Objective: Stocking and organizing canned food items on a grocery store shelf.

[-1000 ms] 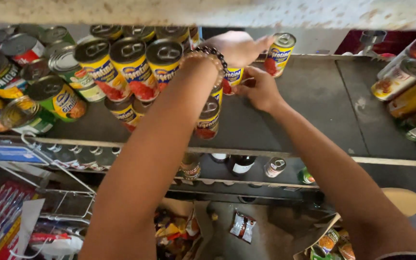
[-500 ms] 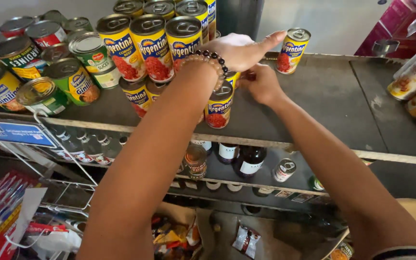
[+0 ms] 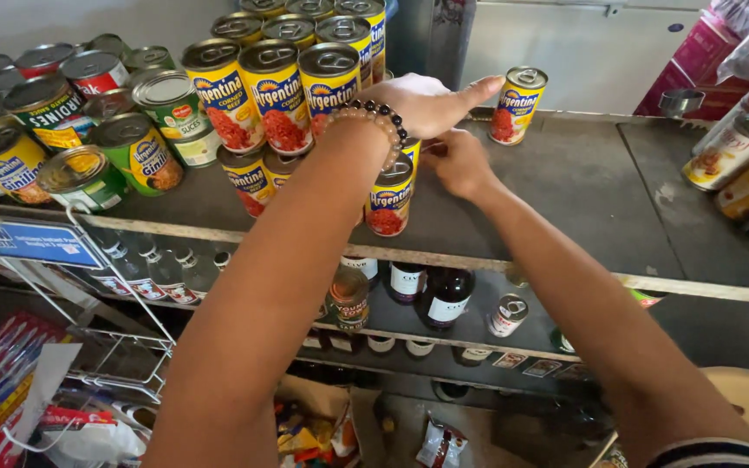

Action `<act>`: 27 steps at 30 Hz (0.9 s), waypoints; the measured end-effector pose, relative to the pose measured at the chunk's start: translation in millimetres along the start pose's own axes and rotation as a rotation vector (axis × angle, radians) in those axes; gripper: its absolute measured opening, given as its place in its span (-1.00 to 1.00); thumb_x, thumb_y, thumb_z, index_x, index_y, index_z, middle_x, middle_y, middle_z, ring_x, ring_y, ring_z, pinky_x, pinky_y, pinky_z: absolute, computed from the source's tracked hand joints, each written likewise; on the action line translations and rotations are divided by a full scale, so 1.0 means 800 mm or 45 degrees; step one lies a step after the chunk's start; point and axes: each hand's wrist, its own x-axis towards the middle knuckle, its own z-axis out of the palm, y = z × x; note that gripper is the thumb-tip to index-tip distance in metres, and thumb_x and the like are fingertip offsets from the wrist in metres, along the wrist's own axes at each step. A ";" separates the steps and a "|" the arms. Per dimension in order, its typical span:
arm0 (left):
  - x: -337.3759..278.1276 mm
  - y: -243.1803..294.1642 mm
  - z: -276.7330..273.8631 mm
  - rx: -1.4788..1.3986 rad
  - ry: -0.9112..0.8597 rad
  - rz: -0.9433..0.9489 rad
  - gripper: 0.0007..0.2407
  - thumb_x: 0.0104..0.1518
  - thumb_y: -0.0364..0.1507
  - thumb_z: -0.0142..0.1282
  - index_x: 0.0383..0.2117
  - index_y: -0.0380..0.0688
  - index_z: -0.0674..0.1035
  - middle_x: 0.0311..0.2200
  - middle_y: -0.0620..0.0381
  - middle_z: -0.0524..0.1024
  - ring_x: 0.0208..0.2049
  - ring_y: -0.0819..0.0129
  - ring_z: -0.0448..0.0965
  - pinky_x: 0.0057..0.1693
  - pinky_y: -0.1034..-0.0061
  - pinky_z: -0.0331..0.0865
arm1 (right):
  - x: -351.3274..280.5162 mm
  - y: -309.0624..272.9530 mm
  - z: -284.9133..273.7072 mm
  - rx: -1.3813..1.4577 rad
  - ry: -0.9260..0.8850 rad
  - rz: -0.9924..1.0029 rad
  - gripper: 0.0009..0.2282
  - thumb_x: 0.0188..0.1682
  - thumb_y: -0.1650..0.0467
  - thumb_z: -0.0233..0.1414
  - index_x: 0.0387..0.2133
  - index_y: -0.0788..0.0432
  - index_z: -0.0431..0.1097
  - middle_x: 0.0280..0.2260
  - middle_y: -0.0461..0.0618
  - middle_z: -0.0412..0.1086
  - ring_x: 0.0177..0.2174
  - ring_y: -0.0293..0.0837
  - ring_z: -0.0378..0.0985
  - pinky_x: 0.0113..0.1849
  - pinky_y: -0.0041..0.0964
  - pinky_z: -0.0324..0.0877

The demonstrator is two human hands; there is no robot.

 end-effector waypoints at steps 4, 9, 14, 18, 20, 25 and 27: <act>-0.003 0.018 -0.011 0.013 0.024 0.030 -0.10 -0.07 0.38 -0.60 -0.13 -0.05 0.69 -0.09 -0.06 0.66 0.04 0.01 0.61 0.18 0.16 0.37 | -0.010 -0.010 -0.011 0.084 0.095 -0.058 -0.77 -0.11 0.50 0.17 -0.17 0.30 0.47 -0.24 0.08 0.57 -0.26 -0.17 0.64 -0.18 -0.27 0.48; 0.028 0.049 -0.023 0.106 0.084 0.184 -0.12 0.12 0.28 -0.69 -0.27 -0.16 0.74 -0.08 -0.15 0.66 0.09 -0.03 0.58 0.27 0.23 0.33 | -0.017 0.025 -0.042 -0.077 0.607 -0.028 -0.88 -0.14 0.57 0.14 -0.32 0.30 0.47 -0.45 0.00 0.46 -0.43 -0.14 0.53 -0.30 -0.28 0.43; 0.100 0.065 0.003 0.075 0.206 0.366 -0.31 0.21 0.14 -0.58 -0.02 -0.05 0.60 0.13 -0.03 0.48 0.25 0.00 0.32 0.27 0.17 0.10 | -0.010 0.062 -0.086 -0.041 1.040 0.244 -0.73 -0.24 0.56 0.19 -0.24 0.28 0.39 -0.28 0.10 0.47 -0.27 -0.03 0.54 -0.18 -0.20 0.47; 0.169 0.057 0.043 -0.036 0.143 0.554 -0.49 0.33 -0.05 -0.47 0.17 0.00 0.47 0.21 0.08 0.48 0.25 0.12 0.43 0.32 0.25 0.27 | -0.019 0.036 -0.103 -0.224 0.974 0.494 -0.42 -0.51 0.40 0.49 -0.20 0.27 0.37 -0.18 0.18 0.39 -0.19 0.06 0.48 -0.14 -0.10 0.42; 0.202 0.052 0.066 -0.079 0.069 0.556 -0.50 0.31 -0.06 -0.41 0.15 -0.01 0.49 0.18 0.09 0.52 0.21 0.14 0.49 0.32 0.25 0.29 | -0.019 0.044 -0.103 -0.187 0.955 0.474 -0.40 -0.50 0.38 0.50 -0.17 0.27 0.39 -0.17 0.14 0.43 -0.18 0.04 0.51 -0.11 -0.12 0.43; 0.242 0.052 0.075 -0.162 0.085 0.631 -0.50 0.27 -0.05 -0.34 0.13 -0.05 0.51 0.15 0.03 0.53 0.18 0.08 0.51 0.29 0.20 0.26 | -0.010 0.059 -0.098 -0.138 0.941 0.357 -0.37 -0.45 0.36 0.50 -0.07 0.27 0.43 -0.16 0.07 0.52 -0.16 -0.05 0.57 -0.09 -0.18 0.45; 0.256 0.043 0.078 -0.220 0.219 0.731 -0.47 0.24 -0.02 -0.32 0.12 -0.09 0.50 0.16 -0.06 0.47 0.19 -0.03 0.47 0.24 0.10 0.17 | -0.009 0.051 -0.097 0.017 0.880 0.408 -0.44 -0.38 0.37 0.46 -0.08 0.28 0.44 -0.21 0.04 0.57 -0.21 -0.14 0.61 -0.11 -0.27 0.47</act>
